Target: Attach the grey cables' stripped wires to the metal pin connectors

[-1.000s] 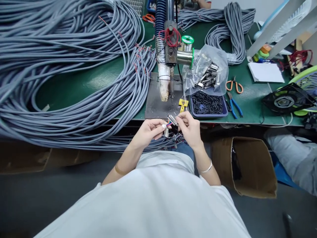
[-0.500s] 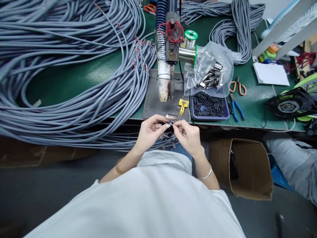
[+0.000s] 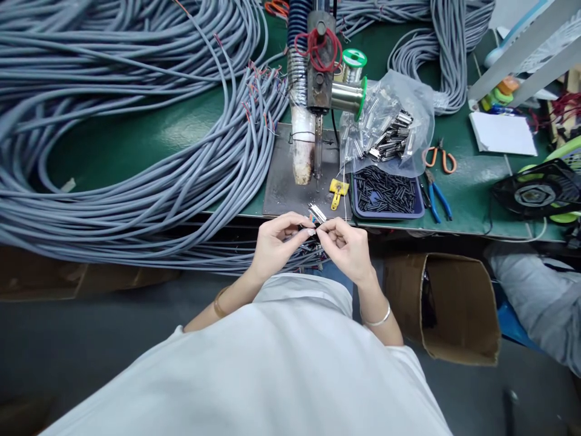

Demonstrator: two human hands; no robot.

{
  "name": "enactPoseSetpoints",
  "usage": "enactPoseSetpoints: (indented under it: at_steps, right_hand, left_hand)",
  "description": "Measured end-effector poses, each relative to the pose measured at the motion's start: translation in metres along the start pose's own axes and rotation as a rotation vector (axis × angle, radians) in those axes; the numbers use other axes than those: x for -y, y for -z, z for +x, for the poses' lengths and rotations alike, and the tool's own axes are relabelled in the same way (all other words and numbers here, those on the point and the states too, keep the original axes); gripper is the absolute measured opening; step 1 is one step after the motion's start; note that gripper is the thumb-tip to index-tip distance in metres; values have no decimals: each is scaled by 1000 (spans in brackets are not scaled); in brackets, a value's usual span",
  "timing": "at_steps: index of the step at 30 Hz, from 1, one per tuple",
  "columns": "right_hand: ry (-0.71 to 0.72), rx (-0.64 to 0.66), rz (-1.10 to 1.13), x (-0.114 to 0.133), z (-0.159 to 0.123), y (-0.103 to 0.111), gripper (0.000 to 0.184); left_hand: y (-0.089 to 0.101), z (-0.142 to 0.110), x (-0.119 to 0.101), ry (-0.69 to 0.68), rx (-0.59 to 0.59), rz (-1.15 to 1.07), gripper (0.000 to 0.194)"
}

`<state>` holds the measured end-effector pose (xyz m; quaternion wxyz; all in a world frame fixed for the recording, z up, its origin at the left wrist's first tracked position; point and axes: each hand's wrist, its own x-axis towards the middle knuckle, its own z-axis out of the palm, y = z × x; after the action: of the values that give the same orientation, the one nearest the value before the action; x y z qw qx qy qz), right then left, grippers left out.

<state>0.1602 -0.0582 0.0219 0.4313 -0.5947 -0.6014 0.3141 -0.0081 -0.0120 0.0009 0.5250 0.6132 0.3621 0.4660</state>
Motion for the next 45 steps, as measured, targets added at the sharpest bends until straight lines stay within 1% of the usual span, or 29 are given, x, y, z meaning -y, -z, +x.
enactPoseSetpoints:
  at_steps: [2,5,6,7,9,11,12,14,16,17,19,22,24,25,27,29,31,35,37,40,42,45]
  right_hand:
    - [-5,-42,19,0,1,0,18]
    - [-21,-199,34,-2,4,2,18]
    - [-32,-228,32,-3,6,2,20]
    - [-46,-216,36,-4,8,2,24]
    - [-89,-109,87,-7,11,2,33]
    - [-130,-9,191,-10,13,0,34]
    - [-142,17,239,-12,14,-1,34]
    - [-152,36,302,-13,15,-3,34]
    - [-147,33,303,-13,15,-4,33]
    - [-142,15,279,-12,15,-4,32]
    - [-108,-61,175,-9,14,-4,30]
    - [-15,-251,27,-5,11,-2,27]
    - [22,-379,58,-5,8,0,28]
    - [23,-423,100,-5,7,1,29]
    - [8,-458,161,-6,5,2,25]
    - [2,-437,153,-7,5,-1,15]
    - [30,-379,94,-8,5,-5,8]
    - [166,-248,-56,-12,10,-15,6]
    - [244,-242,-114,-15,14,-17,8]
    - [337,-266,-184,-20,20,-17,11]
    - [377,-274,-203,-22,24,-16,12]
    - [396,-277,-187,-23,30,-14,11]
  left_hand:
    - [-1,0,-2,12,27,-30,9]
    - [0,2,-6,74,50,-133,10]
    - [1,3,-7,97,68,-178,13]
    - [2,4,-8,115,92,-217,15]
    - [4,6,-10,143,139,-257,19]
    - [5,7,-10,171,157,-244,20]
    - [5,7,-10,182,151,-230,20]
    - [5,6,-9,187,131,-207,19]
    - [3,5,-7,182,107,-195,18]
    - [2,5,-5,181,94,-191,17]
    - [0,7,-3,191,65,-195,18]
    - [-1,12,2,243,23,-256,24]
    - [0,18,4,293,3,-310,29]
    - [0,20,5,315,-3,-333,31]
    - [2,25,6,343,-14,-368,34]
    - [3,29,8,350,-25,-398,34]
    - [3,31,9,344,-33,-409,34]
    - [1,34,14,293,-47,-355,31]
    - [-1,35,16,248,-70,-291,29]
    - [-4,38,17,178,-104,-198,25]
    - [-5,41,16,146,-114,-157,21]
    - [-6,44,15,139,-117,-142,19]
